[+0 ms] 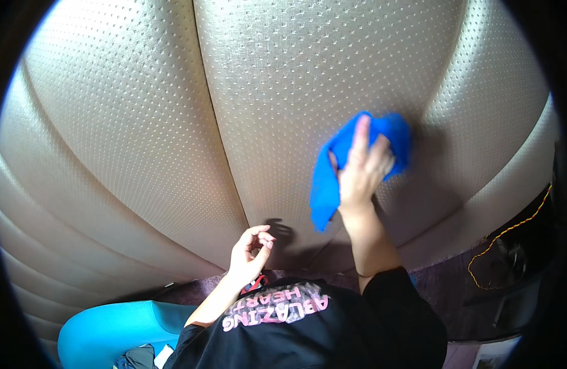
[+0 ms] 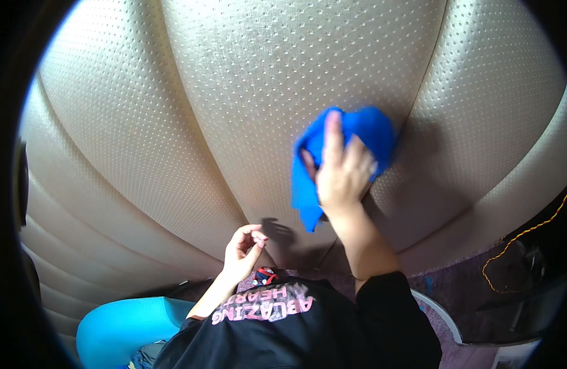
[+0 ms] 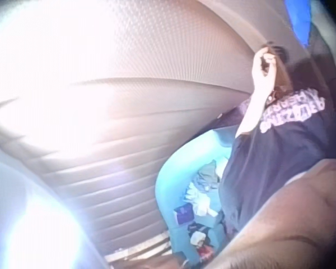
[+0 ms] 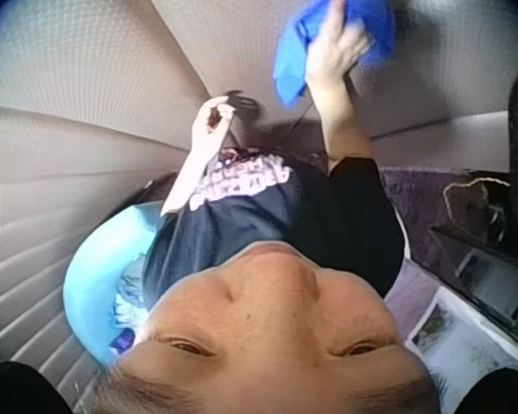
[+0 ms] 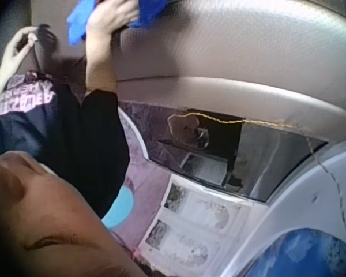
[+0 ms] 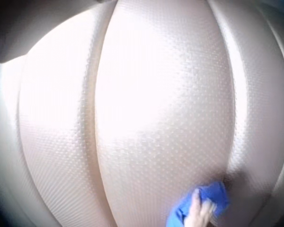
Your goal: The person folds a white cloth on a blue sofa and places it on the seat. They then pick up a blue cloth and wipe a textured wall, a television screen, and a floral-patterned curtain.
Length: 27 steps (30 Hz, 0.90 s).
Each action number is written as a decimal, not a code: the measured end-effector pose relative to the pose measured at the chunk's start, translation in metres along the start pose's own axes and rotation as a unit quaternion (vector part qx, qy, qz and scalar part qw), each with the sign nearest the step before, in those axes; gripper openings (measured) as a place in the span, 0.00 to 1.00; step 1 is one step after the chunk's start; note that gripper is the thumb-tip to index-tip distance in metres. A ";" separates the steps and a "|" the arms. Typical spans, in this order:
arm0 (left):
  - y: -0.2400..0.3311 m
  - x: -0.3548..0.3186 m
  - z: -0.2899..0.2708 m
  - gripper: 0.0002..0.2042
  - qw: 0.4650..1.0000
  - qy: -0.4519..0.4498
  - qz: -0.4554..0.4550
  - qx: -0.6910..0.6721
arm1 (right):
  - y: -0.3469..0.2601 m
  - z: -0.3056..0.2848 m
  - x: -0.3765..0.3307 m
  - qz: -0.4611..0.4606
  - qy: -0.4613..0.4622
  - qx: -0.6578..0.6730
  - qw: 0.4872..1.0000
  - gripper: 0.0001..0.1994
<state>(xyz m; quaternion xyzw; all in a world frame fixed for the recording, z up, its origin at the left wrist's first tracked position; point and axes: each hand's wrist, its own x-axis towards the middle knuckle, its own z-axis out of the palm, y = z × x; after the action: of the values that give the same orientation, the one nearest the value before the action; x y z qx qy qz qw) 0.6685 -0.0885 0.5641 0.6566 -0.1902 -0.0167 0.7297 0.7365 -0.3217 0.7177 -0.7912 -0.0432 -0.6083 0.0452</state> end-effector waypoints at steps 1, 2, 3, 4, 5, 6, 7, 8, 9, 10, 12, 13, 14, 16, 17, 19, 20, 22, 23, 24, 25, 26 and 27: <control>0.003 0.000 0.003 0.18 1.000 -0.008 0.002 0.010 | -0.017 0.001 0.009 -0.005 -0.029 -0.026 0.999 0.35; 0.003 0.000 0.006 0.17 1.000 -0.008 0.000 0.006 | -0.029 0.004 0.013 -0.029 -0.027 0.014 0.999 0.34; 0.002 -0.001 0.008 0.17 1.000 -0.008 -0.003 0.002 | -0.041 0.008 0.016 -0.052 -0.027 0.054 0.997 0.32; 0.001 -0.003 0.009 0.16 1.000 -0.002 -0.005 0.000 | -0.051 0.013 0.009 -0.076 -0.045 0.076 0.993 0.22; 0.000 -0.004 0.009 0.16 1.000 -0.005 -0.011 0.005 | -0.059 0.018 0.002 -0.098 -0.064 0.095 0.989 0.13; -0.001 -0.005 0.008 0.15 1.000 -0.008 -0.017 0.011 | -0.066 0.022 -0.006 -0.119 -0.084 0.114 0.983 0.11; -0.002 -0.008 0.005 0.15 1.000 -0.003 -0.022 0.019 | -0.069 0.030 -0.014 -0.142 -0.071 0.165 0.973 0.11; -0.002 -0.009 0.003 0.14 1.000 0.002 -0.023 0.018 | -0.070 0.036 -0.021 -0.164 -0.060 0.211 0.962 0.11; -0.001 -0.011 0.002 0.14 1.000 0.007 -0.024 0.018 | -0.059 0.035 -0.044 -0.180 -0.107 0.196 0.958 0.08; 0.000 -0.009 0.004 0.13 1.000 -0.003 -0.025 0.009 | -0.043 0.029 -0.064 -0.195 -0.157 0.165 0.954 0.06; 0.005 -0.013 0.000 0.13 0.999 0.022 -0.014 0.018 | -0.024 0.016 -0.087 -0.218 -0.188 0.024 0.957 0.12; 0.008 -0.014 -0.002 0.13 0.999 0.033 -0.007 0.022 | -0.018 0.007 -0.087 -0.052 -0.230 -0.078 0.969 0.21; 0.006 -0.014 -0.001 0.13 0.999 0.035 -0.002 -0.002 | 0.010 0.008 -0.081 -0.046 -0.131 -0.059 0.989 0.34; 0.007 -0.013 0.000 0.13 0.999 0.033 -0.020 0.006 | 0.043 0.004 -0.062 0.165 -0.125 0.126 0.970 0.42; 0.007 -0.013 0.001 0.13 0.999 0.034 -0.030 0.011 | 0.038 0.000 -0.033 0.107 -0.038 0.046 0.993 0.40; -0.006 -0.013 0.000 0.13 0.999 0.023 -0.032 0.005 | 0.015 -0.007 0.027 0.013 0.061 -0.030 0.998 0.36; -0.010 -0.012 0.000 0.12 1.000 0.022 -0.007 0.018 | 0.002 -0.007 0.048 -0.020 0.071 -0.030 0.997 0.33; -0.013 -0.011 0.002 0.12 0.999 0.017 0.005 0.029 | -0.029 -0.002 0.058 -0.062 0.025 -0.022 0.997 0.34; -0.013 -0.010 0.003 0.11 0.999 0.012 0.009 0.036 | -0.049 0.000 0.057 -0.072 -0.031 -0.012 0.997 0.37; -0.009 -0.009 0.004 0.11 1.000 0.013 0.009 0.022 | -0.071 0.005 0.050 -0.068 -0.078 0.010 0.995 0.32; -0.009 -0.009 0.003 0.11 1.000 0.014 0.007 0.020 | -0.081 0.014 0.043 -0.091 -0.071 0.036 0.993 0.25; -0.011 -0.011 0.001 0.11 1.000 0.019 0.004 0.019 | -0.092 0.025 0.034 -0.114 -0.065 0.064 0.989 0.19; -0.013 -0.012 -0.001 0.11 1.000 0.024 0.001 0.019 | -0.097 0.035 0.028 -0.162 -0.004 0.098 0.982 0.12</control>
<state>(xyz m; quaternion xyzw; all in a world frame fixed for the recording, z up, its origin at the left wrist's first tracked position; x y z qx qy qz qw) 0.6603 -0.0857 0.5487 0.6702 -0.1735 0.0029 0.7216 0.7653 -0.2206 0.7381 -0.7678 -0.2305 -0.5974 0.0234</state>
